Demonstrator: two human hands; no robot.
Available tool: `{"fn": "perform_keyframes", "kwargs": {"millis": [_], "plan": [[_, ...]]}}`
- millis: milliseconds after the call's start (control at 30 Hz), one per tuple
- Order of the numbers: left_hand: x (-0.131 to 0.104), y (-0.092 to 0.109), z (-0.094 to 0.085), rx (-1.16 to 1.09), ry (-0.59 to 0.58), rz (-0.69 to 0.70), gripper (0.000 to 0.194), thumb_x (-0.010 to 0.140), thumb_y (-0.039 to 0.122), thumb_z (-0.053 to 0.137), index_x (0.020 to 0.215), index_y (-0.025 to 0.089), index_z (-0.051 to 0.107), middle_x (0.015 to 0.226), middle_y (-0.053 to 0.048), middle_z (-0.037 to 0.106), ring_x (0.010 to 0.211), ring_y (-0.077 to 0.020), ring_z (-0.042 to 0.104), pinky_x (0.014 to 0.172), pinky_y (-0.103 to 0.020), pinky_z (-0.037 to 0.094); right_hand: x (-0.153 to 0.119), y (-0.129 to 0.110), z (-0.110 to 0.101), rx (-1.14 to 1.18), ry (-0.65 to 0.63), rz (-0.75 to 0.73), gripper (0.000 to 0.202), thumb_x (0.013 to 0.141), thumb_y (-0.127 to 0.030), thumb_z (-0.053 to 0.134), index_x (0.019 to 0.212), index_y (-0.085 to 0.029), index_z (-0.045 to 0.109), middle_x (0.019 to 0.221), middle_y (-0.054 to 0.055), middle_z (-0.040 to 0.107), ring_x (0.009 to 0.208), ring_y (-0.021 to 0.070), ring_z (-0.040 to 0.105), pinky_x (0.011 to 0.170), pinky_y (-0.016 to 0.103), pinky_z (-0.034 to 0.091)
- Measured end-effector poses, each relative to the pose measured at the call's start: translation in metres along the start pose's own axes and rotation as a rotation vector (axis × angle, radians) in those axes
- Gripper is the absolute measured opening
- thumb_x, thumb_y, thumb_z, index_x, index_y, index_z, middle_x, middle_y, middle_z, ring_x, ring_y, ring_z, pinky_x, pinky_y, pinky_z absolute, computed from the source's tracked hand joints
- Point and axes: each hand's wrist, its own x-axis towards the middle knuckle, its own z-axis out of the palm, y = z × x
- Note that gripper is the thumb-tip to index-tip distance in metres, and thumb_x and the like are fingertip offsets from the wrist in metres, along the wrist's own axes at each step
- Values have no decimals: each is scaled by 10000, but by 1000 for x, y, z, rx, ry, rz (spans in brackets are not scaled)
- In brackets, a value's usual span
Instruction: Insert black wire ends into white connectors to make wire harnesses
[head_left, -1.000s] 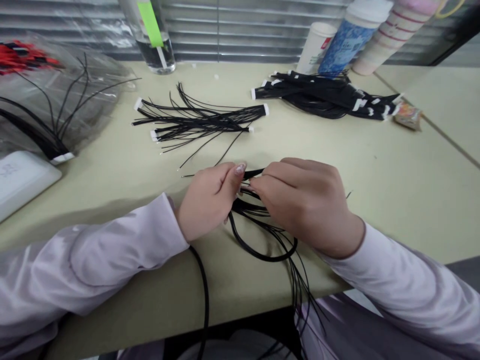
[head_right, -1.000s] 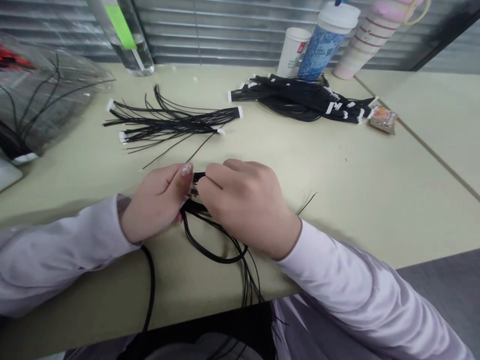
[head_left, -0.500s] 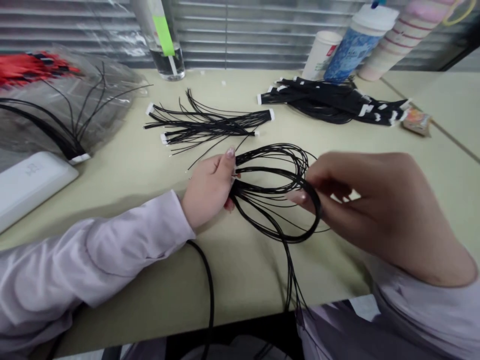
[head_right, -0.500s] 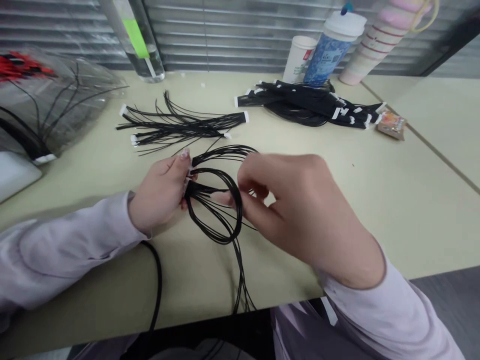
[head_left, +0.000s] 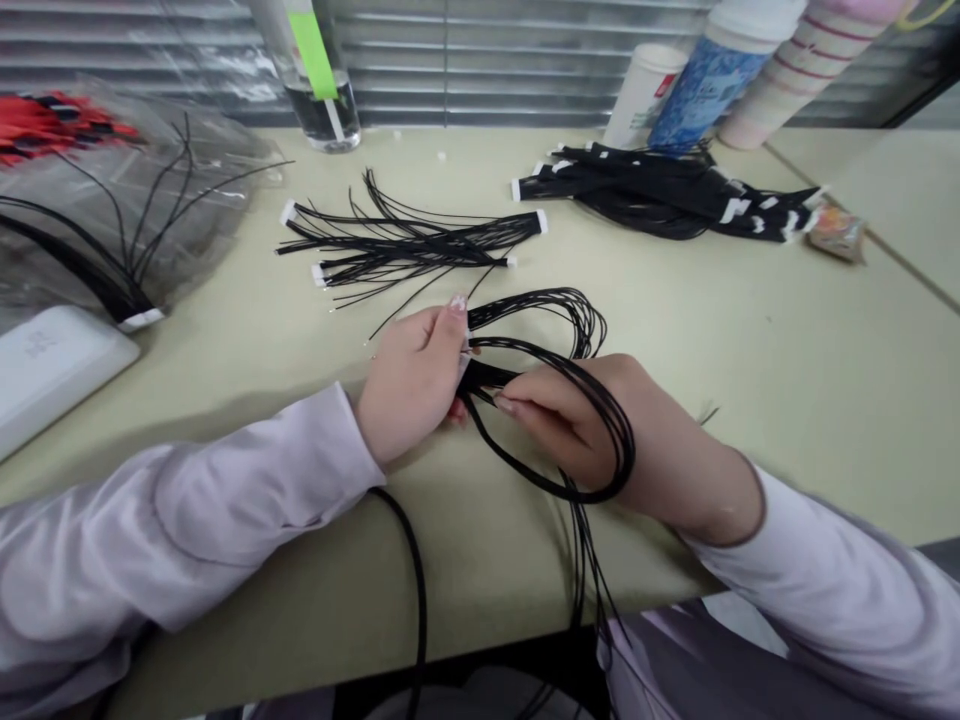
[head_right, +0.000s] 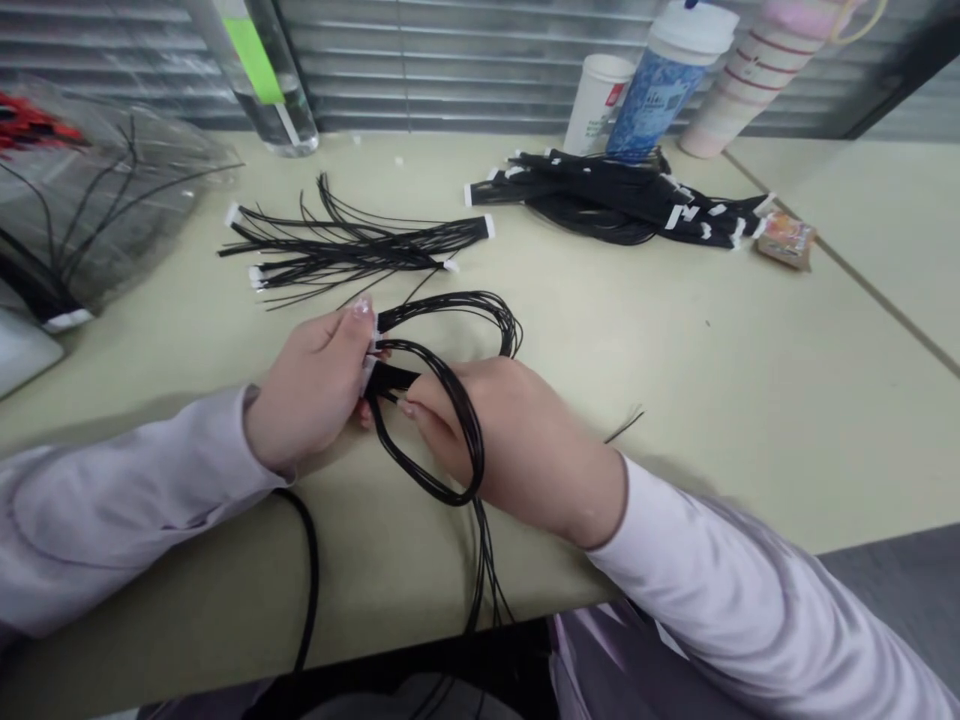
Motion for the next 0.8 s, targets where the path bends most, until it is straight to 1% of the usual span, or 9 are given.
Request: {"fn": "perform_keyframes", "kwargs": {"millis": [100, 233, 333, 533, 633, 800], "plan": [[-1, 4, 0, 16, 9, -4, 417, 861, 508, 345, 584, 198, 373, 368, 61, 389, 252, -73, 434, 270, -174, 329, 4, 0, 6, -68, -36, 22, 294, 912, -277, 339, 833, -170, 602, 707, 33, 622, 617, 121, 506, 585, 263, 313], [-2, 5, 1, 12, 18, -2, 408, 859, 492, 350, 575, 200, 373, 377, 61, 384, 252, -79, 432, 275, -182, 338, 9, -2, 6, -19, -48, 58, 274, 891, -243, 370, 780, -157, 605, 659, 27, 605, 590, 108, 473, 583, 255, 315], [-2, 5, 1, 2, 9, -5, 407, 863, 489, 344, 580, 198, 380, 392, 62, 397, 252, -78, 440, 271, -183, 344, 12, -2, 5, 12, -59, 85, 261, 880, -234, 394, 755, -151, 607, 652, 22, 602, 596, 101, 476, 589, 250, 309], [-2, 6, 1, 16, -2, -15, 404, 867, 483, 345, 590, 194, 395, 373, 66, 403, 243, -74, 443, 259, -170, 328, 11, -1, 5, -25, -60, 66, 275, 887, -238, 388, 703, -163, 577, 630, 1, 577, 576, 86, 444, 582, 241, 288], [-2, 7, 1, 13, 1, -20, 404, 871, 479, 338, 587, 195, 384, 364, 70, 394, 246, -71, 440, 262, -164, 331, 10, 0, 8, -73, -39, 47, 276, 888, -243, 372, 723, -167, 579, 633, -1, 581, 565, 88, 438, 569, 248, 273], [-3, 7, 1, 42, -1, -7, 414, 871, 470, 342, 564, 194, 357, 365, 70, 386, 259, -66, 437, 284, -163, 335, 8, -3, 15, -207, -29, 82, 240, 859, -234, 369, 702, -183, 543, 599, -7, 535, 536, 99, 393, 542, 276, 223]]}}
